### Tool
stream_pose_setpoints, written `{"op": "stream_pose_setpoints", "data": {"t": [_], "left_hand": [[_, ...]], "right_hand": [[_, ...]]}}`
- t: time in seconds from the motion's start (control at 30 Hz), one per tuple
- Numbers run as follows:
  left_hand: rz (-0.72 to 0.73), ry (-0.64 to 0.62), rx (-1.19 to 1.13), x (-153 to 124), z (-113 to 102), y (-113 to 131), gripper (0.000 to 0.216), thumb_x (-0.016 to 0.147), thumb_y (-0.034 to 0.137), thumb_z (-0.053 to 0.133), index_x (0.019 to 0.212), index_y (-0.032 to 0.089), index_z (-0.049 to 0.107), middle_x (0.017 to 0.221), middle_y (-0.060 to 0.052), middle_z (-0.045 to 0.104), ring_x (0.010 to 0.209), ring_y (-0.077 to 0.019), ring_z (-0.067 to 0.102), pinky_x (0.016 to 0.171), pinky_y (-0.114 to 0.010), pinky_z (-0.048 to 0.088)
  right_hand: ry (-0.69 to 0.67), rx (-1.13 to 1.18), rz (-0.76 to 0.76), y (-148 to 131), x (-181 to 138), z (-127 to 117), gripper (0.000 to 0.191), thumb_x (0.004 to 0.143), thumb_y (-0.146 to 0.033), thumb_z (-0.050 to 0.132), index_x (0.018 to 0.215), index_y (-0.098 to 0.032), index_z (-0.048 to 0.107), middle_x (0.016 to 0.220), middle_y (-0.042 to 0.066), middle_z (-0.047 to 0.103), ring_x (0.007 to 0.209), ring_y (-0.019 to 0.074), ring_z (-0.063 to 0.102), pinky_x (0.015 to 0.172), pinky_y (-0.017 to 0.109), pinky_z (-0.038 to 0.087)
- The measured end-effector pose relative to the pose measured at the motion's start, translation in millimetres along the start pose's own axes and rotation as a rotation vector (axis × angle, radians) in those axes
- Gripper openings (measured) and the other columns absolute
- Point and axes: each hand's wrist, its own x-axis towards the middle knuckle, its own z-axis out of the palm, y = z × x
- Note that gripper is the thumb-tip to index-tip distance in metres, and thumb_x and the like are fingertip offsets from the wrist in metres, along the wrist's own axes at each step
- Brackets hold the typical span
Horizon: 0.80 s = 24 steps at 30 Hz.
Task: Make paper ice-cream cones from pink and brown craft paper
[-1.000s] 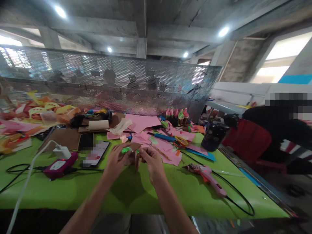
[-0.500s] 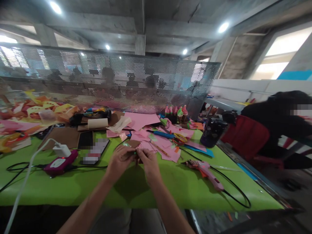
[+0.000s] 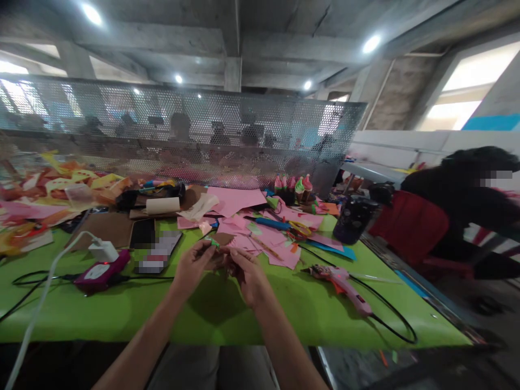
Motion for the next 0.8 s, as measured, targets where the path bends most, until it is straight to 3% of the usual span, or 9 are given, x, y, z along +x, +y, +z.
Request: {"op": "stream_pose_setpoints", "data": {"t": [0.27,0.47,0.8], "left_hand": [[-0.052,-0.058,-0.002,0,-2,1,0.018,0.088,0.033,0.058,0.091,0.019,0.069,0.09,-0.005,0.07,0.086,-0.0202,0.064,0.08,-0.03,0.05],[-0.085,-0.105,-0.025,-2,-1,3,0.021,0.084,0.04,0.067,0.09,0.02,0.066,0.082,-0.003,0.066,0.074,-0.017,0.06,0.068,-0.026,0.049],[-0.183,-0.15,-0.26,0,1,16,0.032,0.083,0.052,0.063,0.083,0.019,0.06,0.075,0.0,0.063,0.069,-0.0153,0.062,0.066,-0.027,0.055]], "right_hand": [[0.001,0.038,0.0,3,1,-1,0.034,0.063,-0.039,0.086,0.09,-0.018,0.081,0.071,0.002,0.069,0.06,0.0095,0.051,0.052,0.02,0.038],[-0.005,0.03,-0.005,5,1,-2,0.031,0.065,-0.037,0.085,0.089,-0.018,0.081,0.073,0.003,0.07,0.059,0.0097,0.05,0.051,0.021,0.037],[-0.046,-0.006,0.021,1,-1,-1,0.035,0.067,-0.041,0.082,0.093,-0.017,0.08,0.069,0.003,0.067,0.06,0.0126,0.051,0.053,0.024,0.037]]}}
